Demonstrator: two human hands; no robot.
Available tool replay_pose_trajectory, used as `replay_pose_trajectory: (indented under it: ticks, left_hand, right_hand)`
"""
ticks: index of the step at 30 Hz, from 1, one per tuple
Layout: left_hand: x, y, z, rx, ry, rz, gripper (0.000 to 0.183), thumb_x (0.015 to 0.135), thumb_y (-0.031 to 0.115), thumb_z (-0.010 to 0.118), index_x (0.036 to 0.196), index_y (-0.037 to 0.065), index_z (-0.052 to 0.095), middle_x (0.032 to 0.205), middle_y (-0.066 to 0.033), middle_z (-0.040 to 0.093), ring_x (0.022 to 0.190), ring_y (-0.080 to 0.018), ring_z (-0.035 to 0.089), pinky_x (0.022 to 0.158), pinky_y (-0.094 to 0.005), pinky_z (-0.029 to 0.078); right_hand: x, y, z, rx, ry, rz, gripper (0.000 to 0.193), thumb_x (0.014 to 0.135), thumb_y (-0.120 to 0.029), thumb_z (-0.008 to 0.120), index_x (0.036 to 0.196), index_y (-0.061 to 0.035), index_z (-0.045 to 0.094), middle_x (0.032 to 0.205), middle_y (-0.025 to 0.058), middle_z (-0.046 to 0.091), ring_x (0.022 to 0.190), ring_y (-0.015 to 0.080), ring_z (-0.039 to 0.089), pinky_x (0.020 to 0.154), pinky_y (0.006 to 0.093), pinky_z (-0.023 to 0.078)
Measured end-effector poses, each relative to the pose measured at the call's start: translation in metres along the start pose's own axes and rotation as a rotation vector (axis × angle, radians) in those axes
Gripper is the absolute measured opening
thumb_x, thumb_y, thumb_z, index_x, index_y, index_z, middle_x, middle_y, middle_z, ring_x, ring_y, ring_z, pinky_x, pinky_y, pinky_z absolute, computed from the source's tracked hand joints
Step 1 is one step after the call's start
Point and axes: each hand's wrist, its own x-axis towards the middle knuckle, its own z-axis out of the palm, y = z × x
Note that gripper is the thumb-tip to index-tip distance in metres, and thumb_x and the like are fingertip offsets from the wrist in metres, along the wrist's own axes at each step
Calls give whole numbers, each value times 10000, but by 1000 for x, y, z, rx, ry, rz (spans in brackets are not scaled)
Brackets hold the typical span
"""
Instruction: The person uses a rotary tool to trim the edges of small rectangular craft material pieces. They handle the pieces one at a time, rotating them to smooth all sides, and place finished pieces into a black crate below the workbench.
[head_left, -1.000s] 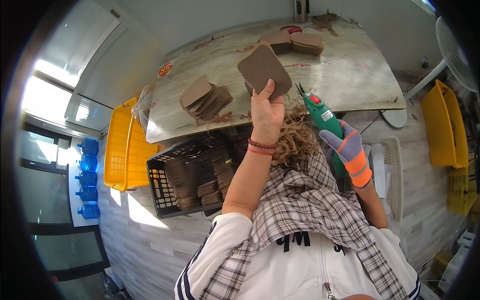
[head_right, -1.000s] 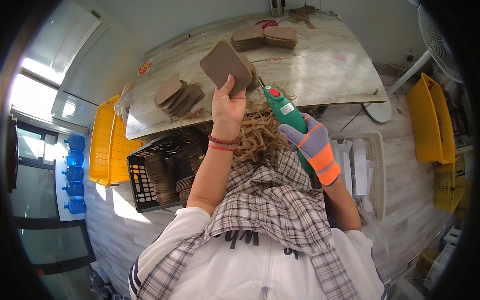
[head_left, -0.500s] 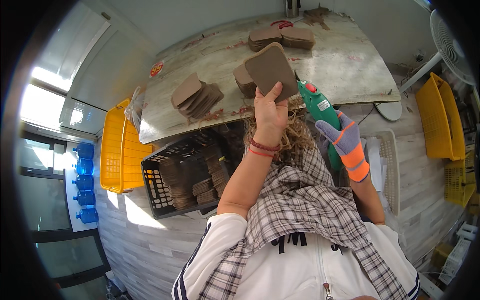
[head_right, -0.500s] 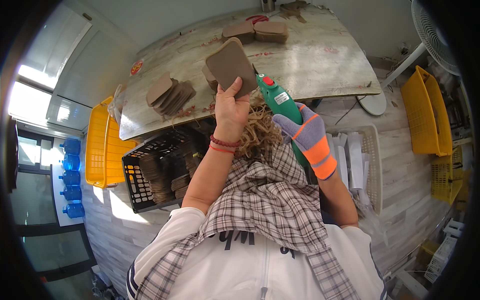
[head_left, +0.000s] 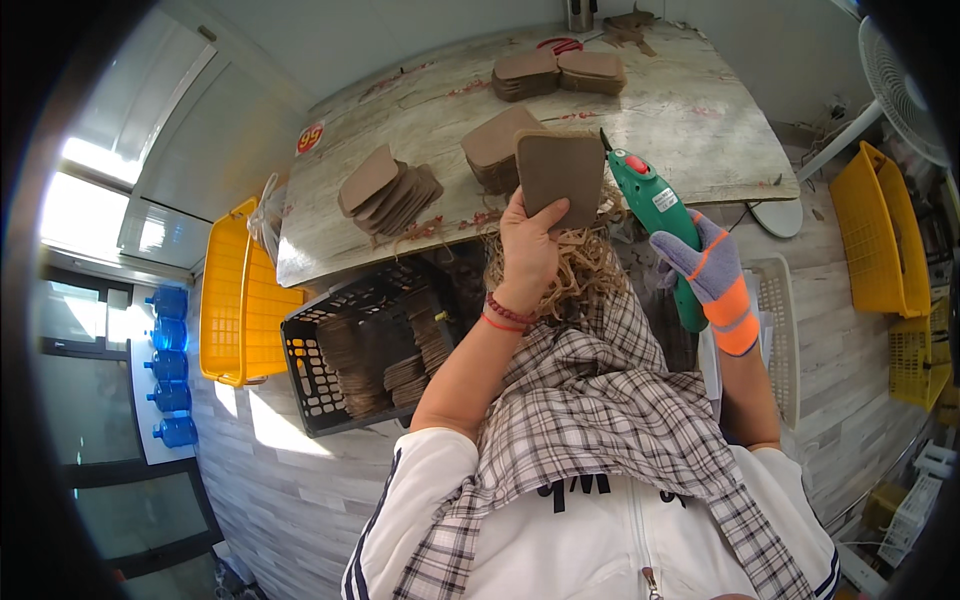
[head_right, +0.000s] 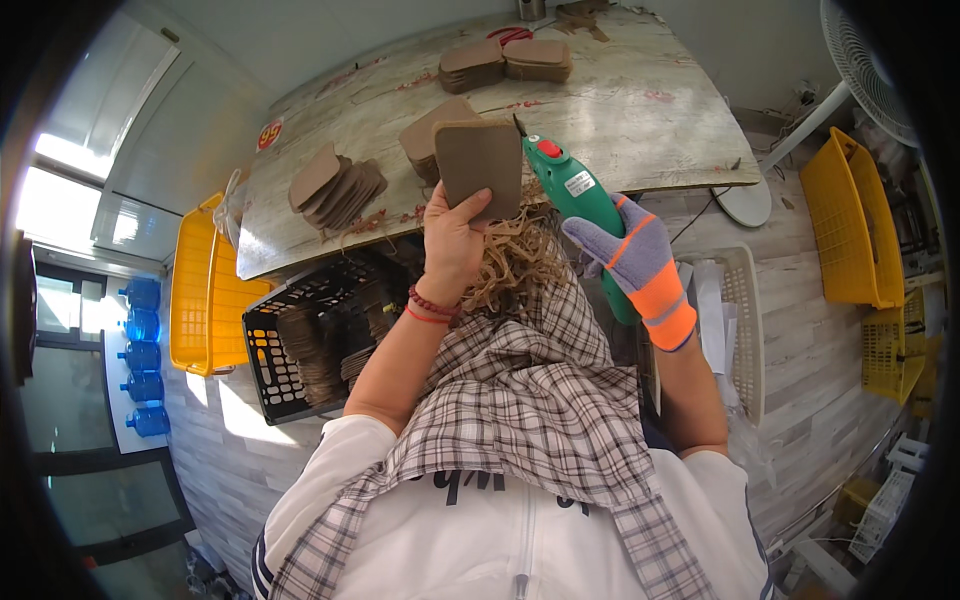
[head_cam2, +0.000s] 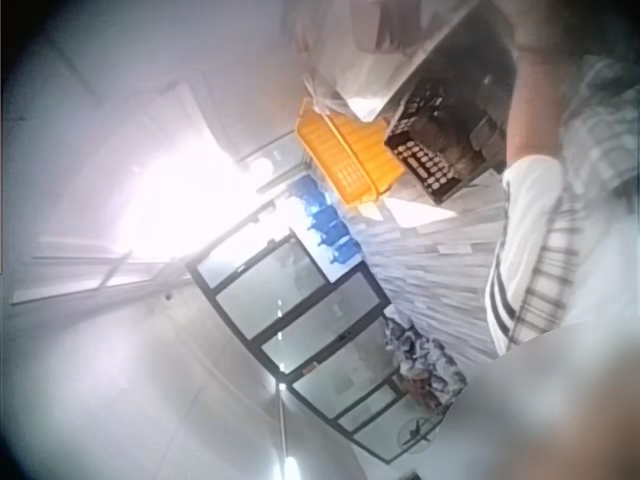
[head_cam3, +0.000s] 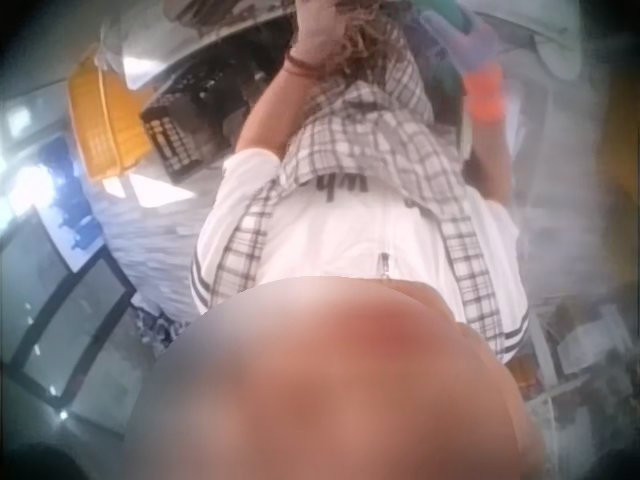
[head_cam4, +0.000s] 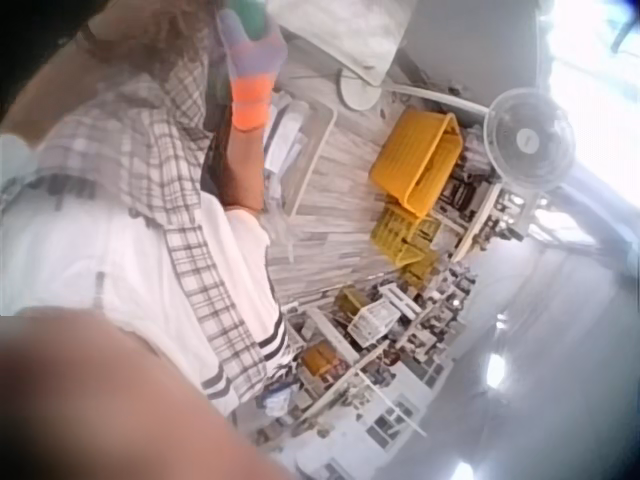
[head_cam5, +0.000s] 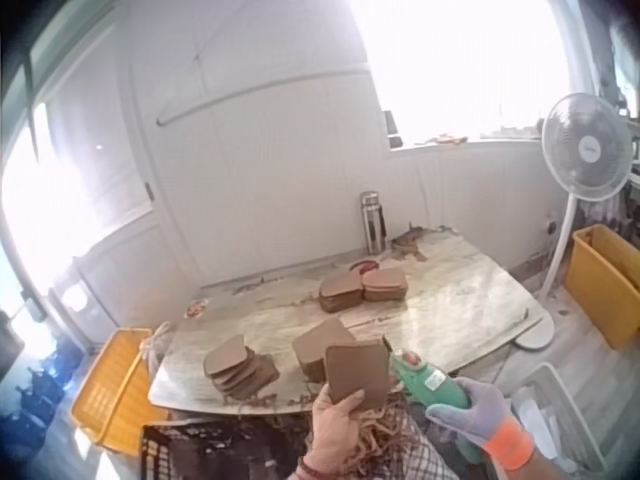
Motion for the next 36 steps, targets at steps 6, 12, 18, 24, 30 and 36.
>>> replay_pose_trajectory:
  ticks: [6,12,18,24,30,36]
  left_hand:
    - [5,43,-24,273,-167,-90,373,796,-139,576,1148,-17,579,1051,-103,654,923,-190,647,796,-331,561]
    - [7,67,-39,492,-263,-266,386,768,-131,611,1144,-46,580,1041,-99,655,910,-169,644,804,-301,543]
    - [0,60,-47,484,-285,-428,427,748,-107,641,1165,-40,577,1039,-86,656,902,-155,636,803,-281,525]
    - [-6,73,-41,668,-315,-386,360,732,-84,665,1079,-9,602,966,-49,652,861,-121,610,772,-257,491]
    - [-5,96,-43,853,-144,-107,211,724,-34,703,894,24,592,853,-30,648,783,-89,589,698,-230,475]
    - [-2,104,-52,605,-130,-112,175,735,-28,708,895,3,644,805,-42,674,711,-92,623,669,-223,501]
  right_hand:
    - [-15,-3,-18,-13,-138,73,427,773,-213,763,1075,22,575,703,11,597,539,58,527,483,207,441]
    - [-22,-1,-17,-53,-209,97,472,758,-220,775,1101,25,561,722,15,599,544,57,520,483,211,439]
    - [-23,-7,-3,-72,-194,73,455,765,-226,764,1095,19,568,728,13,598,568,54,524,496,205,443]
    - [-17,-9,2,-21,-225,116,424,766,-227,760,1060,20,580,714,12,592,565,57,528,488,211,441]
    - [-17,-5,-1,-40,-303,138,396,774,-217,752,1042,21,585,690,17,588,531,62,525,487,211,445]
    - [-18,-5,3,-105,-357,140,381,770,-226,758,1018,15,599,670,20,594,535,59,536,484,213,451]
